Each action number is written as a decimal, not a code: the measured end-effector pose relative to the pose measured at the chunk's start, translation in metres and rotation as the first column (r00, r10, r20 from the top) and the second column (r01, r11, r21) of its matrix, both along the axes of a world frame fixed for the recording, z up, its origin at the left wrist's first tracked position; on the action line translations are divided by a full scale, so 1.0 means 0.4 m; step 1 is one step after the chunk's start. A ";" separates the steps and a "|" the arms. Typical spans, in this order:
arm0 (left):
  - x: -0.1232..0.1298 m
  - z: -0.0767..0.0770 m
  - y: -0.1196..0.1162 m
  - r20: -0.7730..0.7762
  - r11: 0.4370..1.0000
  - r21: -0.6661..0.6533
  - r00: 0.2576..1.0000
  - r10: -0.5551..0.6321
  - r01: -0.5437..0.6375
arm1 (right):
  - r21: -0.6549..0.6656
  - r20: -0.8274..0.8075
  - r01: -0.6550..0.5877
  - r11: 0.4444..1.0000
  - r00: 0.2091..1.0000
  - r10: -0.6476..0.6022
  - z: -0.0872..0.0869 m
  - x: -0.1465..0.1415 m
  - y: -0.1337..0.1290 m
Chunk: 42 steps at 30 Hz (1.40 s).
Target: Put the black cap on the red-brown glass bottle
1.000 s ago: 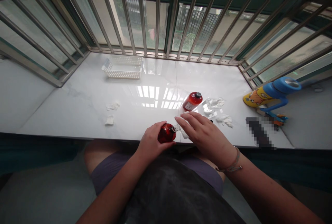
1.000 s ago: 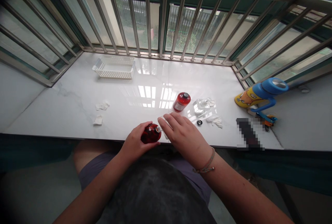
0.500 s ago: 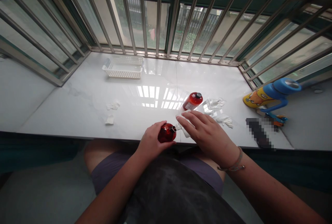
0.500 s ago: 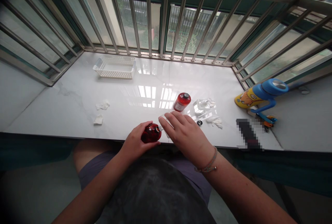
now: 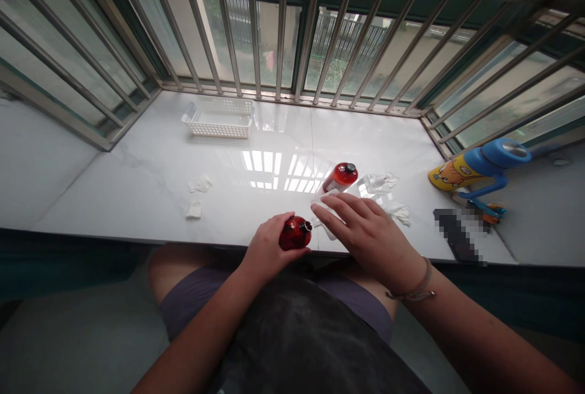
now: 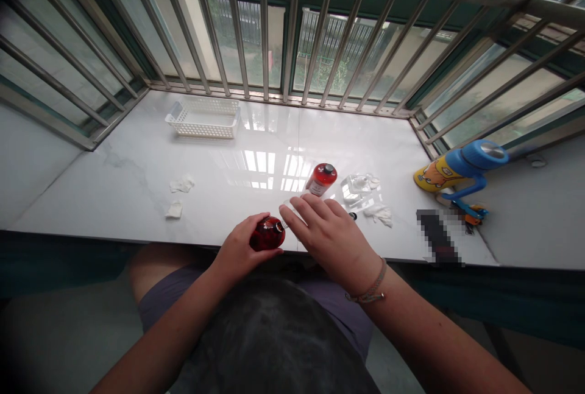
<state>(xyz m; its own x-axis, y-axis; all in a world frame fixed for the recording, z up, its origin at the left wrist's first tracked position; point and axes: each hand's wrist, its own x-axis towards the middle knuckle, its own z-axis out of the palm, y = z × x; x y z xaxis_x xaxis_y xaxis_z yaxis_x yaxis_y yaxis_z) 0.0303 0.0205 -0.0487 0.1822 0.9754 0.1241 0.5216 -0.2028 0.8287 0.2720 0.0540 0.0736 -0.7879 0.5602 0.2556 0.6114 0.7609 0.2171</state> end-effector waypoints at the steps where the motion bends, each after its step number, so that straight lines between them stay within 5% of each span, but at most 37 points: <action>1: 0.000 -0.001 0.000 0.000 1.000 0.000 1.000 0.000 0.000 | 0.006 0.000 -0.004 1.000 1.000 0.004 0.001 0.000 0.000; 42: 0.001 -0.007 0.000 0.027 1.000 0.004 1.000 0.011 -0.011 | 0.088 0.034 -0.065 0.994 0.997 0.062 0.009 -0.003 0.005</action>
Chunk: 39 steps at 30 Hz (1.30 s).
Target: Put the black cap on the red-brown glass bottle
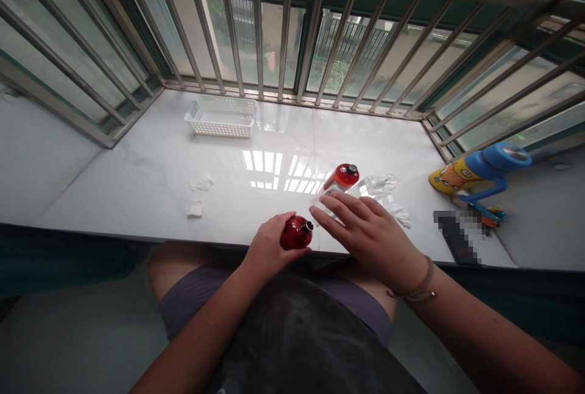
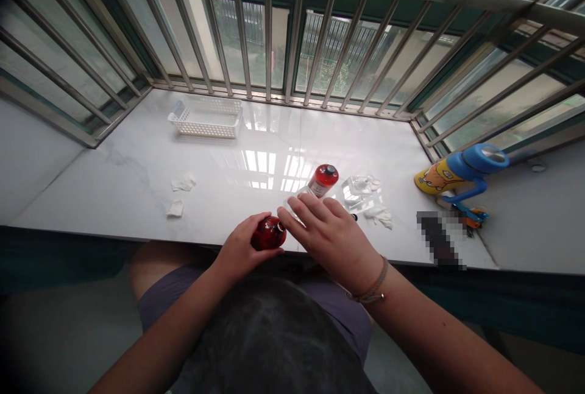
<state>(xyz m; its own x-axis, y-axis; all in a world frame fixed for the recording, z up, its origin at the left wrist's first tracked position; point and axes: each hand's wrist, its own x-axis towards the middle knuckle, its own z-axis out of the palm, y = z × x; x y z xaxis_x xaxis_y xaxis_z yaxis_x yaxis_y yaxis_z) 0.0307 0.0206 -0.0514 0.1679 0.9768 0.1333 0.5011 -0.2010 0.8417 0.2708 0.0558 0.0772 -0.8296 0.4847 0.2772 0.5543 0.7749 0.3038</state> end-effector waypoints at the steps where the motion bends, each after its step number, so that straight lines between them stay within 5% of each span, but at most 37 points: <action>1: 0.000 0.000 0.000 -0.001 1.000 0.000 1.000 0.001 -0.001 | 0.000 0.004 -0.001 1.000 1.000 0.001 0.000 0.000 0.000; 39: -0.005 -0.003 0.006 0.023 1.000 -0.018 1.000 0.006 -0.006 | 0.033 -0.008 -0.052 0.998 0.999 0.052 0.021 0.007 0.010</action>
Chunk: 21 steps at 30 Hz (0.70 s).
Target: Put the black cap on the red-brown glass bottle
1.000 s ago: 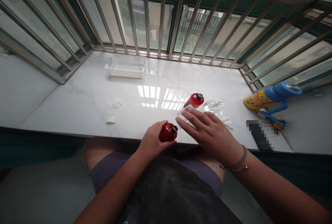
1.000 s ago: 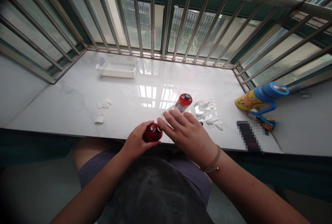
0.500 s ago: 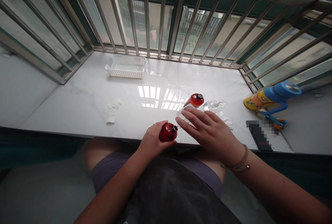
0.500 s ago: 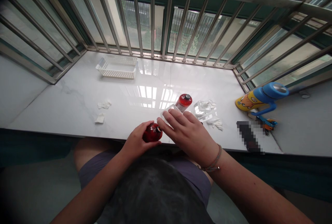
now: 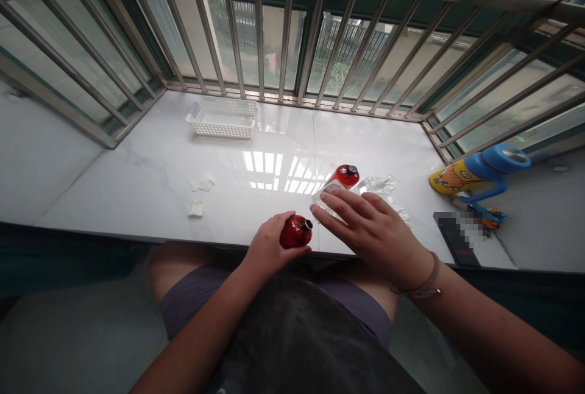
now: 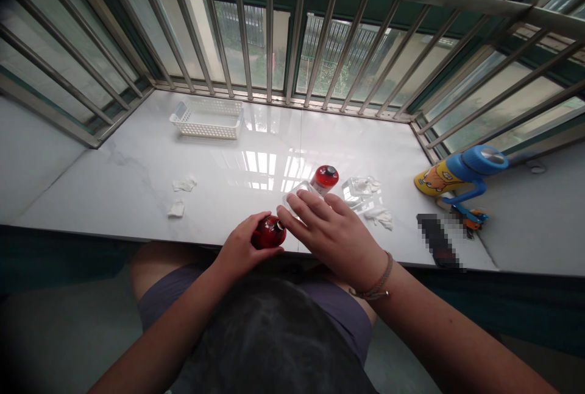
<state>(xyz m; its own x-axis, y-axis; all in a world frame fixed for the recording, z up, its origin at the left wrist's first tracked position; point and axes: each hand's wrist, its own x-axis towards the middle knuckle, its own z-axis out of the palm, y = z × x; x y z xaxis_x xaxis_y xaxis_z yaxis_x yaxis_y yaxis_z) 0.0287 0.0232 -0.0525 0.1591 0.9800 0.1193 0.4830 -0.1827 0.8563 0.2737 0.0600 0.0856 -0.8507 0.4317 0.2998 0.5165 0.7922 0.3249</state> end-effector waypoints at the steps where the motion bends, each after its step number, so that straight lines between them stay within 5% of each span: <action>1: 0.000 0.000 0.001 0.000 1.000 0.000 1.000 0.002 -0.002 | 0.000 -0.002 -0.003 1.000 1.000 0.003 0.002 -0.001 0.000; 21: 0.002 0.001 0.010 0.012 1.000 -0.024 1.000 0.002 -0.001 | 0.035 -0.010 -0.007 0.999 1.000 0.008 0.015 -0.002 0.006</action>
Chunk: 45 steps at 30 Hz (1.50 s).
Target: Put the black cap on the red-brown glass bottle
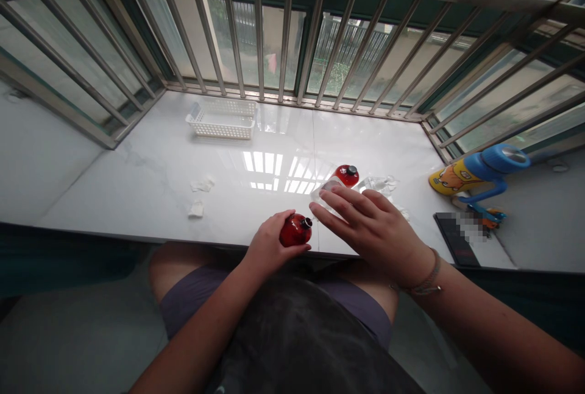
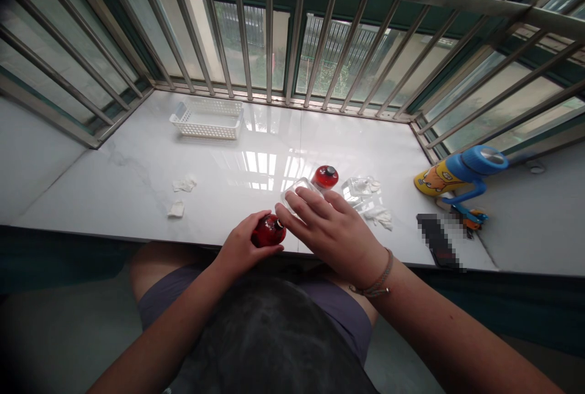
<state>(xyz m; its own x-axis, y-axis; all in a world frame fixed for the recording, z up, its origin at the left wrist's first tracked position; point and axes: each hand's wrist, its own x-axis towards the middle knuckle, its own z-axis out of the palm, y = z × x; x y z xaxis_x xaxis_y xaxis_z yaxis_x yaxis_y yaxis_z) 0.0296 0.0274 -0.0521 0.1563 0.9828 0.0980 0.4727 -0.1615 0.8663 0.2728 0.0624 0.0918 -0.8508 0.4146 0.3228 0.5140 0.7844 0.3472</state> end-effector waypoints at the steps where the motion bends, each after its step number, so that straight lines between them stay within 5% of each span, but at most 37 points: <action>1: 0.000 0.000 0.000 0.002 1.000 0.002 1.000 -0.001 0.001 | 0.000 -0.001 0.002 1.000 1.000 -0.002 -0.001 0.000 0.000; 36: 0.026 0.062 0.027 0.068 0.998 0.054 0.997 -0.030 0.026 | -0.017 0.016 0.019 1.000 1.000 -0.019 -0.004 0.002 0.007; 45: 0.016 0.065 0.014 0.082 1.000 0.016 0.996 0.025 -0.026 | -0.167 -0.097 0.191 0.967 0.973 -0.209 -0.065 0.035 -0.009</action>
